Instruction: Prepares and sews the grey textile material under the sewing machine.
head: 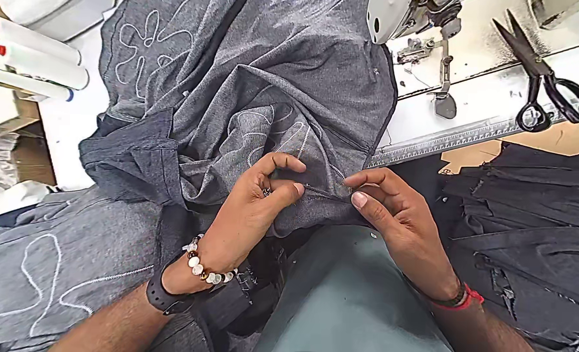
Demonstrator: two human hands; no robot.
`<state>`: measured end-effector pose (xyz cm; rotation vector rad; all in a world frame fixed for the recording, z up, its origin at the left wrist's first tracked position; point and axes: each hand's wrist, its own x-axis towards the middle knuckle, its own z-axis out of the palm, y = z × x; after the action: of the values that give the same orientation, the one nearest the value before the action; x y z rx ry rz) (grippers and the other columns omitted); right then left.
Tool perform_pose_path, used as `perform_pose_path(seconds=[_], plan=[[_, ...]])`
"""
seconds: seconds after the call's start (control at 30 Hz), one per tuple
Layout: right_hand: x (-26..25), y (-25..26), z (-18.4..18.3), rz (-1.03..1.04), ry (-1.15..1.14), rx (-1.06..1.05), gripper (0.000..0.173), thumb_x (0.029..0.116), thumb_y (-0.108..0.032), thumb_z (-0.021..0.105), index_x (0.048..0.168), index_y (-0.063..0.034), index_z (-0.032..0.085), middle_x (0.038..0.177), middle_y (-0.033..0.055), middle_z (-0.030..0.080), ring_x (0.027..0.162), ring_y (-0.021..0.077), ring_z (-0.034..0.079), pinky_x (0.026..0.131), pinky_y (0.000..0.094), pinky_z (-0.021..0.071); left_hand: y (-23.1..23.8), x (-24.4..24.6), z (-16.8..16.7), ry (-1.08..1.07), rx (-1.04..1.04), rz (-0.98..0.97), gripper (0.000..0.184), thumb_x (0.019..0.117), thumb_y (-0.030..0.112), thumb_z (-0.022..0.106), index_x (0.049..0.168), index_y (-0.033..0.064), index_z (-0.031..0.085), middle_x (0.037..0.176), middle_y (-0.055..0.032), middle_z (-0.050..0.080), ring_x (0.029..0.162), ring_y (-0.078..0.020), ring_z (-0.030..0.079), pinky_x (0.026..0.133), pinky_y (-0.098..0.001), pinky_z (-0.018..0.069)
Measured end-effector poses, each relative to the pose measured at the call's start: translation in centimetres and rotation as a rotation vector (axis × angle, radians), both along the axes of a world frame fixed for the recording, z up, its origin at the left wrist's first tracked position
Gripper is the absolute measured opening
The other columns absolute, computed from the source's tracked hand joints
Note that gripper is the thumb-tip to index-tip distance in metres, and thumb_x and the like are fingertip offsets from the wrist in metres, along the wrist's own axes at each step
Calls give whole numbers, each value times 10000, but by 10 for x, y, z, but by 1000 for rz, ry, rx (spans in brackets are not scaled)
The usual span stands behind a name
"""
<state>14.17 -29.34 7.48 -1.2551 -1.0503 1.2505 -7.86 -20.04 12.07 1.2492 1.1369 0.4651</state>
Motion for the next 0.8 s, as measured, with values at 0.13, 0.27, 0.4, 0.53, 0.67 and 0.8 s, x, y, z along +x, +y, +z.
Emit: perform_pose_path(seconds=[0.13, 0.27, 0.4, 0.53, 0.67, 0.8], plan=[[-1, 0, 0, 6, 8, -16, 212, 1031, -112, 569, 1221, -85, 659, 859, 11, 693, 752, 90, 632, 666, 217, 525, 0, 0, -5, -13, -1, -19, 219, 983, 109, 613, 1195, 137, 660, 835, -66, 668, 713, -131, 626, 657, -267, 543], [-2, 0, 0, 16, -19, -3, 198, 1031, -116, 573, 1208, -91, 658, 843, -9, 686, 715, 64, 615, 625, 187, 504, -1, 2, -2, 25, 164, -205, 325, 951, 265, 716, 1245, 130, 684, 971, 10, 763, 875, -106, 715, 758, -257, 597], [-2, -1, 0, 22, -81, 58, 188, 1026, -130, 581, 1177, -81, 680, 908, -18, 711, 767, 58, 651, 656, 193, 544, -7, 2, -3, 128, 436, -291, 201, 916, 281, 776, 1080, 165, 777, 993, 87, 751, 911, -24, 706, 770, -199, 609], [-1, -4, -4, 32, -213, 126, 209, 989, -210, 647, 1147, -113, 743, 1031, -24, 746, 961, 106, 691, 850, 326, 585, -8, -2, -2, 239, 677, -359, 151, 957, 320, 720, 1054, 231, 793, 1018, 132, 752, 984, 2, 672, 886, -288, 528], [0, -5, -2, 15, -285, 98, 188, 1003, -256, 651, 1091, -168, 791, 1016, -69, 754, 949, 79, 665, 838, 322, 536, -8, 0, 4, 116, 425, -250, 161, 968, 204, 709, 1111, 134, 736, 935, 70, 748, 813, -43, 691, 724, -210, 588], [2, -3, 1, 53, -115, -1, 183, 1044, -199, 599, 1083, -117, 758, 960, -30, 737, 861, 65, 684, 744, 213, 580, -5, 1, 4, -22, 59, -145, 166, 983, 121, 666, 1149, 111, 652, 829, -18, 719, 723, -72, 656, 669, -193, 535]])
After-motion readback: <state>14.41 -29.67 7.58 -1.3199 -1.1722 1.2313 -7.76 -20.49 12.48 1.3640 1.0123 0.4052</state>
